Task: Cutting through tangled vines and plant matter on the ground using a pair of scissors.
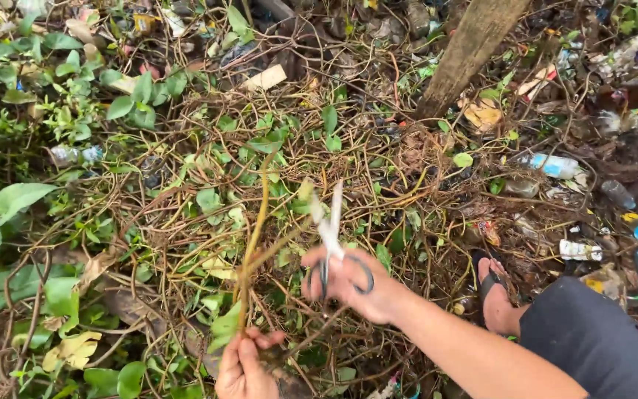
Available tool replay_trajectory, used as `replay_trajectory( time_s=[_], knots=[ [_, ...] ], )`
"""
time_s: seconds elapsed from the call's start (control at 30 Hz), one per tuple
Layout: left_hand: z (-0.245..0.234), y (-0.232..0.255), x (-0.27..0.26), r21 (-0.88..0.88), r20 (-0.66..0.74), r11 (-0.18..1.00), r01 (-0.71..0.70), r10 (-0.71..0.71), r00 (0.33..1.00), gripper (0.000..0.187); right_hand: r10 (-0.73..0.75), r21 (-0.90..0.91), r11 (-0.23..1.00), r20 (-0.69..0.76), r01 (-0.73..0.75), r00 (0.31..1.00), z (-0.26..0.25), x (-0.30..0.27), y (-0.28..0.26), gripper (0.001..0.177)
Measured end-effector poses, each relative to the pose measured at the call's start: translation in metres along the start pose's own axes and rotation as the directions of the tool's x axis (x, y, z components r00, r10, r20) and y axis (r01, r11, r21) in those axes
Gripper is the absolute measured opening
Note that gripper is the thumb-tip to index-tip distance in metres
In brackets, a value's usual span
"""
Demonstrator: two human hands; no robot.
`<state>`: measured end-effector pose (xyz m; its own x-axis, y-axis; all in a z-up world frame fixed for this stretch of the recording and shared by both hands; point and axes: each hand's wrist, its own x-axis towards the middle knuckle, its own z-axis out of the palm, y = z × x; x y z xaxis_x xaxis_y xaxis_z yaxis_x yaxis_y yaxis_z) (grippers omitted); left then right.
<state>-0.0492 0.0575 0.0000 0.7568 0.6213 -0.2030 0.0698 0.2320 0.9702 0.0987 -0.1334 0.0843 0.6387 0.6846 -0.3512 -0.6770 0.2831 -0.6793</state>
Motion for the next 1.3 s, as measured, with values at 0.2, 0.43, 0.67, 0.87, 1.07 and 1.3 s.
replay_trajectory(
  time_s=[0.2, 0.43, 0.67, 0.87, 1.07, 1.3],
  knots=[
    [0.011, 0.018, 0.005, 0.454, -0.26, 0.859, 0.236, -0.126, 0.957, 0.029, -0.456, -0.32, 0.83, 0.086, 0.457, 0.886, -0.007, 0.005, -0.034, 0.052],
    [0.068, 0.019, 0.042, 0.668, 0.451, 0.552, -0.5, 0.235, 0.861, 0.072, -0.286, -0.392, 0.855, 0.192, 0.341, 0.939, -0.029, -0.008, 0.006, 0.036],
    [0.092, -0.034, 0.064, 0.504, 0.559, 0.684, -0.527, 0.207, 0.803, 0.019, -0.108, -0.425, 0.898, 0.036, 0.113, 0.994, -0.044, -0.037, -0.015, 0.052],
    [0.09, -0.003, 0.045, 0.32, 0.332, 0.821, -0.473, 0.37, 0.868, 0.016, 0.169, -0.338, 0.922, -0.09, -0.19, 0.982, -0.08, -0.081, 0.032, 0.05],
    [0.054, 0.023, 0.027, 0.147, 0.133, 0.915, -0.376, 0.359, 0.924, 0.026, 0.167, 0.156, 0.974, -0.005, -0.165, 0.986, -0.074, -0.11, 0.072, 0.054],
    [0.04, 0.032, 0.012, 0.265, 0.044, 0.867, -0.422, 0.427, 0.903, 0.021, -0.164, -0.2, 0.961, 0.147, 0.192, 0.975, -0.029, -0.055, -0.001, 0.053]
  ],
)
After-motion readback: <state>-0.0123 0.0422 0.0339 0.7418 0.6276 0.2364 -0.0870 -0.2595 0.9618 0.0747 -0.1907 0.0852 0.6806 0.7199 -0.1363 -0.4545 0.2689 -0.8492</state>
